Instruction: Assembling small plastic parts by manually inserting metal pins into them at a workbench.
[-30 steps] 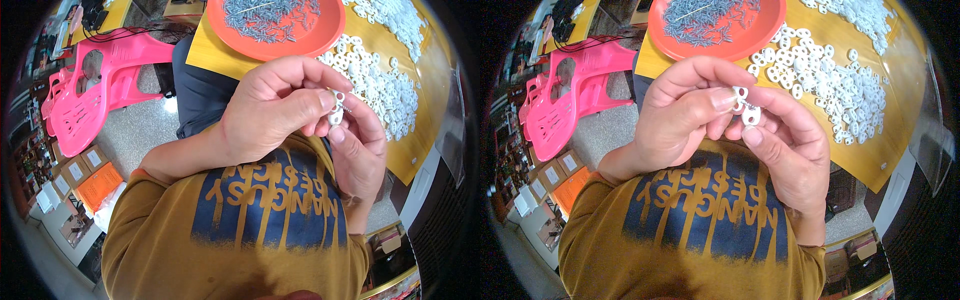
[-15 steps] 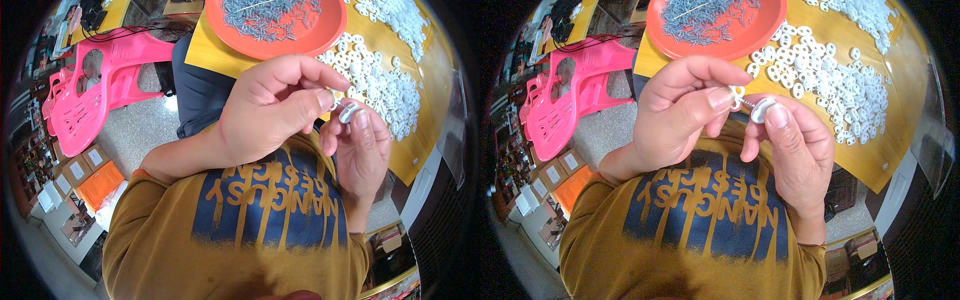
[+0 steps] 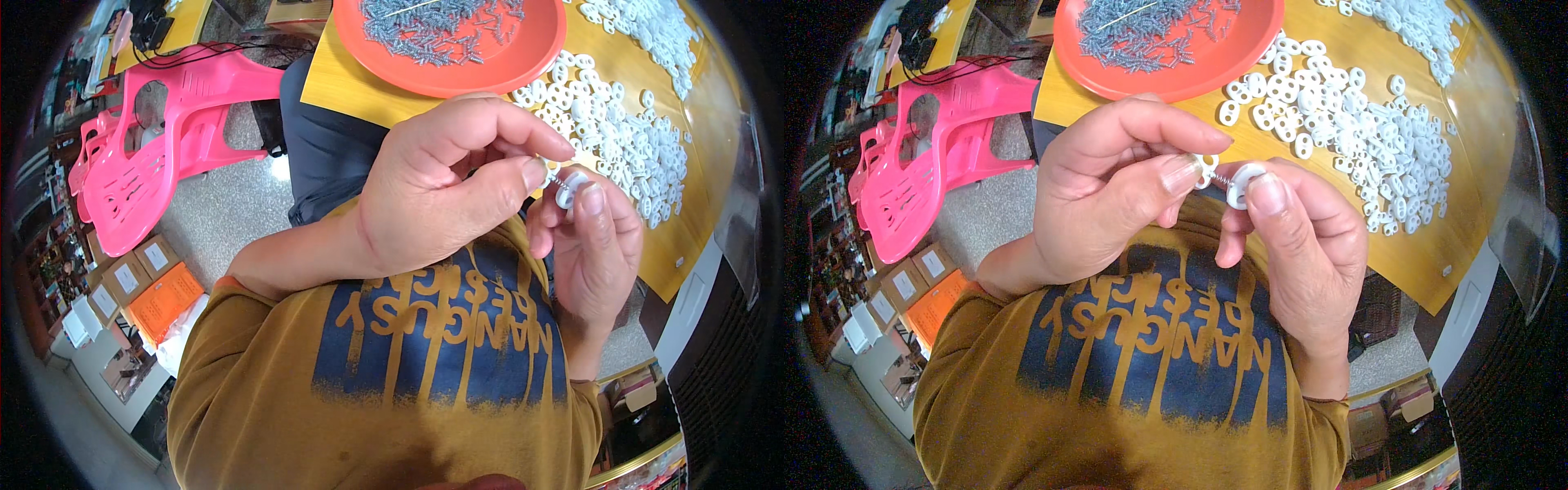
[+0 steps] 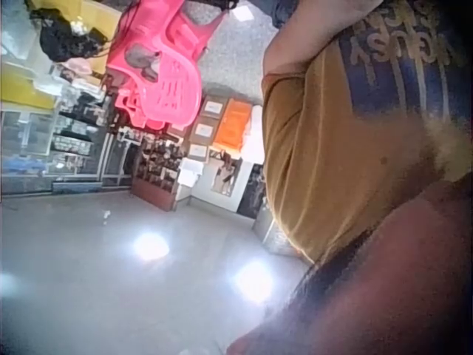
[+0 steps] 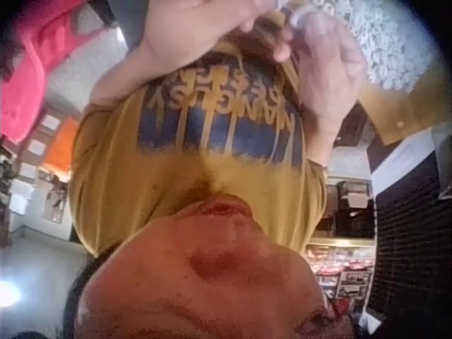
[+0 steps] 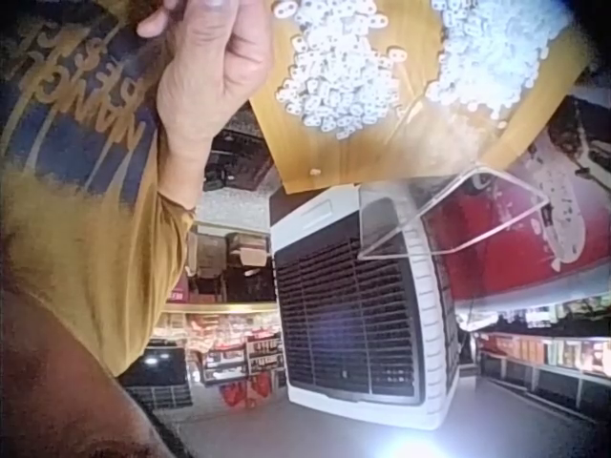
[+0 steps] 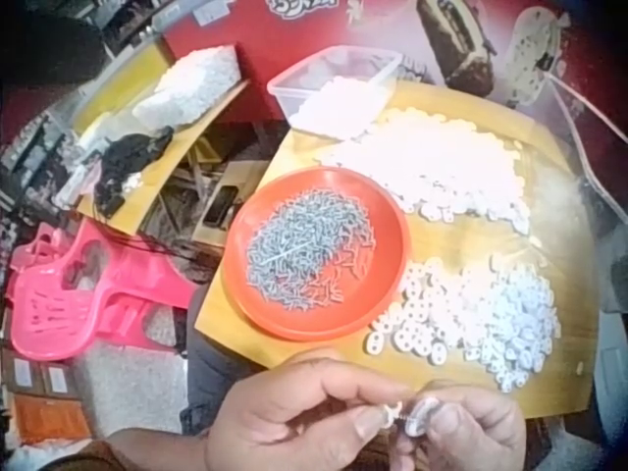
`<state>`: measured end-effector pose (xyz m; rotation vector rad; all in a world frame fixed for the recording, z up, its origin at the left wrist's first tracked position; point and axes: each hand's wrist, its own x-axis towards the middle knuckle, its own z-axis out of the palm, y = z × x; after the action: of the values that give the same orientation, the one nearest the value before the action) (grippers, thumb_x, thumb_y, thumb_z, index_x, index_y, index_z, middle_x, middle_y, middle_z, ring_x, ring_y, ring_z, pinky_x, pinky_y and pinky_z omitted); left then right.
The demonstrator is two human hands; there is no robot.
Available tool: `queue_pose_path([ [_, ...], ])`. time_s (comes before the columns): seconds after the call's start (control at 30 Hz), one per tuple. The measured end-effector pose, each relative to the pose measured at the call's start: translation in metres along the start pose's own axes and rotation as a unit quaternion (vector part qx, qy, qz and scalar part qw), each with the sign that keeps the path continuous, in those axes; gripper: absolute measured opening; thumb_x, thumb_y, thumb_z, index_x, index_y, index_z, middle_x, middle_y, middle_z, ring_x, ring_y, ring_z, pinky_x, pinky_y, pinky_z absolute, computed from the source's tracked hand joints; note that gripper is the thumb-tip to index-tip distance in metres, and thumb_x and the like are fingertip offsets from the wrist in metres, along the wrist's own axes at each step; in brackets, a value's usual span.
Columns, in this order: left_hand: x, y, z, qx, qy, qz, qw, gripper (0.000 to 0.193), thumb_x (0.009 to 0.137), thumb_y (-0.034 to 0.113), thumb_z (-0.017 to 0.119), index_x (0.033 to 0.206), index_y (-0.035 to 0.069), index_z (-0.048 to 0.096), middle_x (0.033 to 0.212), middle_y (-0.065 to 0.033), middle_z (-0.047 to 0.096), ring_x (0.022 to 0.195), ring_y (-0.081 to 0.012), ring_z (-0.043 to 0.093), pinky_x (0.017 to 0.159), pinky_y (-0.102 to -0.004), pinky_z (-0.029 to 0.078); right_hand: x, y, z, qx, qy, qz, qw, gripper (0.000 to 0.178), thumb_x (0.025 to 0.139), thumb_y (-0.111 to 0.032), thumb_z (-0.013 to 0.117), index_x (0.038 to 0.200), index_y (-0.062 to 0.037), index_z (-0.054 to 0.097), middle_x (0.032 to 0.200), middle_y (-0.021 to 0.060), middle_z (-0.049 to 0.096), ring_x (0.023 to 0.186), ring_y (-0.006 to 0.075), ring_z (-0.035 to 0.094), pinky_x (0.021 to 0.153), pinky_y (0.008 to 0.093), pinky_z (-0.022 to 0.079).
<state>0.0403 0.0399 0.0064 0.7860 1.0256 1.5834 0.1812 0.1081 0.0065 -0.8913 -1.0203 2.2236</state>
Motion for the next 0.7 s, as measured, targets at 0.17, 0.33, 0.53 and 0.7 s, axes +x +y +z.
queue_pose_path([
  [0.17, -0.0005, -0.0019, -0.0006, 0.029, -0.001, -0.003, 1.0, 0.018, 0.082, -0.001, 0.047, 0.099, -0.002, 0.053, 0.079, -0.0006, 0.051, 0.059, -0.0005, 0.043, 0.052, -0.0131, 0.037, -0.001, -0.0013, -0.0001, -0.055, 0.008, -0.006, 0.998, 0.027, 0.087, -0.02, 0.045, 0.096, 0.004, 0.054, 0.068, 0.0095, 0.052, 0.051, 0.0142, 0.046, 0.047, 0.023, 0.04],
  [0.33, -0.0017, -0.002, -0.0036, 0.083, -0.006, 0.006, 0.997, 0.018, 0.082, -0.001, 0.047, 0.099, -0.002, 0.052, 0.079, -0.0004, 0.051, 0.059, -0.0005, 0.043, 0.052, -0.0131, 0.037, 0.0003, 0.0005, -0.0007, -0.079, -0.009, -0.037, 0.996, 0.025, 0.086, -0.02, 0.047, 0.092, 0.0033, 0.055, 0.069, 0.0088, 0.051, 0.054, 0.0137, 0.046, 0.048, 0.0221, 0.038],
  [0.53, -0.002, -0.0045, -0.0022, 0.088, -0.008, 0.013, 0.996, 0.018, 0.082, -0.001, 0.047, 0.099, -0.002, 0.052, 0.078, 0.0001, 0.05, 0.059, -0.0005, 0.043, 0.053, -0.0132, 0.037, 0.001, 0.0012, -0.0033, -0.107, -0.027, -0.091, 0.99, 0.019, 0.084, -0.014, 0.051, 0.088, 0.0029, 0.059, 0.079, 0.0076, 0.055, 0.061, 0.0093, 0.048, 0.054, 0.0202, 0.042],
  [0.7, -0.0025, -0.0034, -0.0011, 0.081, -0.004, 0.009, 0.997, 0.018, 0.082, -0.001, 0.047, 0.099, -0.002, 0.052, 0.078, 0.0005, 0.05, 0.059, -0.0005, 0.043, 0.052, -0.0132, 0.036, 0.001, 0.0016, -0.0024, -0.136, -0.021, -0.12, 0.983, 0.019, 0.084, -0.014, 0.051, 0.089, 0.0028, 0.059, 0.082, 0.0077, 0.055, 0.063, 0.009, 0.048, 0.056, 0.0193, 0.041],
])
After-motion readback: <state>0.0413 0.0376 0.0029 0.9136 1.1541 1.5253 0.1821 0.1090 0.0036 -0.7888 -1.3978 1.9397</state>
